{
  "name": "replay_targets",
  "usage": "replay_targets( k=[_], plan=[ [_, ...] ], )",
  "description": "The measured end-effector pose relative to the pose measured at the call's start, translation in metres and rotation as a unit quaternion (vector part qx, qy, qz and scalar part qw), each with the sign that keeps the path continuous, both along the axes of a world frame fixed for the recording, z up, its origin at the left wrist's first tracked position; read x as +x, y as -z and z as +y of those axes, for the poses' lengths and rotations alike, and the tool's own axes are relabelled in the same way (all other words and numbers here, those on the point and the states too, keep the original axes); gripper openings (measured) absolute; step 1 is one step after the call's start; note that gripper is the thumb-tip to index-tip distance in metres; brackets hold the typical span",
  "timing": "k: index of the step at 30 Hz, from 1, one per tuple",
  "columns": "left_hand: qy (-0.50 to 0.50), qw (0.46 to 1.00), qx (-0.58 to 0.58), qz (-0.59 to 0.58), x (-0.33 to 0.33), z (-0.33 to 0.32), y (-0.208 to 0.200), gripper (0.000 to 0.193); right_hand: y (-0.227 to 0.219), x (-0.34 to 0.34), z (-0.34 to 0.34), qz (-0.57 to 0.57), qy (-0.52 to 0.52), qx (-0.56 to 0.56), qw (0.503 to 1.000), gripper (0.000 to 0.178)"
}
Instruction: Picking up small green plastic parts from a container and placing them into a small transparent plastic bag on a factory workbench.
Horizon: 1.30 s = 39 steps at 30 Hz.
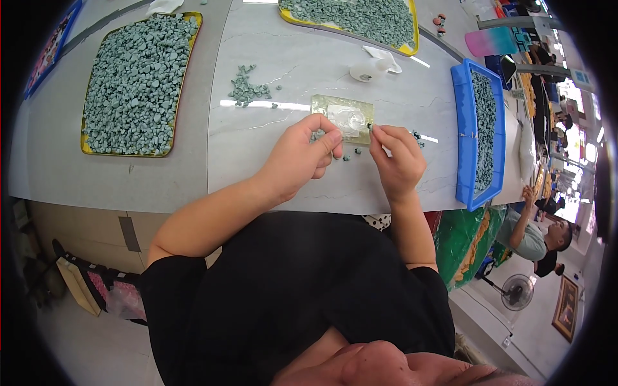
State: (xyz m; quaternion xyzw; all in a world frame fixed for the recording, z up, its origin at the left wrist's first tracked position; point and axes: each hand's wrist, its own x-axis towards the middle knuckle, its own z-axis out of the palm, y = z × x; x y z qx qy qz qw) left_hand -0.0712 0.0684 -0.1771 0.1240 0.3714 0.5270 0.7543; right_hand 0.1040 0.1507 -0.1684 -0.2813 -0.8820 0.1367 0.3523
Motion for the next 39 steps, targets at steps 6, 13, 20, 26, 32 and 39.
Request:
replay_targets(
  k=[6, 13, 20, 26, 32, 39],
  plan=[
    [0.016, 1.0, 0.006, 0.001, 0.001, 0.001, -0.009, 0.018, -0.006, -0.002, -0.016, 0.213, 0.066, -0.478, 0.849, 0.005],
    [0.028, 0.999, 0.024, 0.0, 0.002, 0.0, -0.009, 0.023, -0.01, -0.006, -0.026, 0.246, 0.017, -0.552, 0.796, 0.004],
    [0.034, 0.999, 0.025, 0.003, 0.004, 0.0, -0.008, 0.023, -0.007, -0.012, -0.027, 0.114, -0.012, -0.201, 0.973, 0.015],
    [0.036, 0.999, 0.025, -0.004, 0.003, 0.0, -0.007, 0.024, -0.009, -0.017, -0.026, 0.086, -0.039, -0.04, 0.995, 0.021],
    [0.04, 0.999, 0.018, 0.017, 0.002, 0.0, -0.007, 0.028, -0.007, -0.017, -0.024, 0.07, -0.063, 0.027, 0.995, 0.023],
    [0.057, 0.998, 0.032, 0.016, 0.001, -0.003, -0.002, 0.027, -0.007, -0.019, -0.025, 0.041, -0.078, 0.077, 0.993, 0.026]
  ],
)
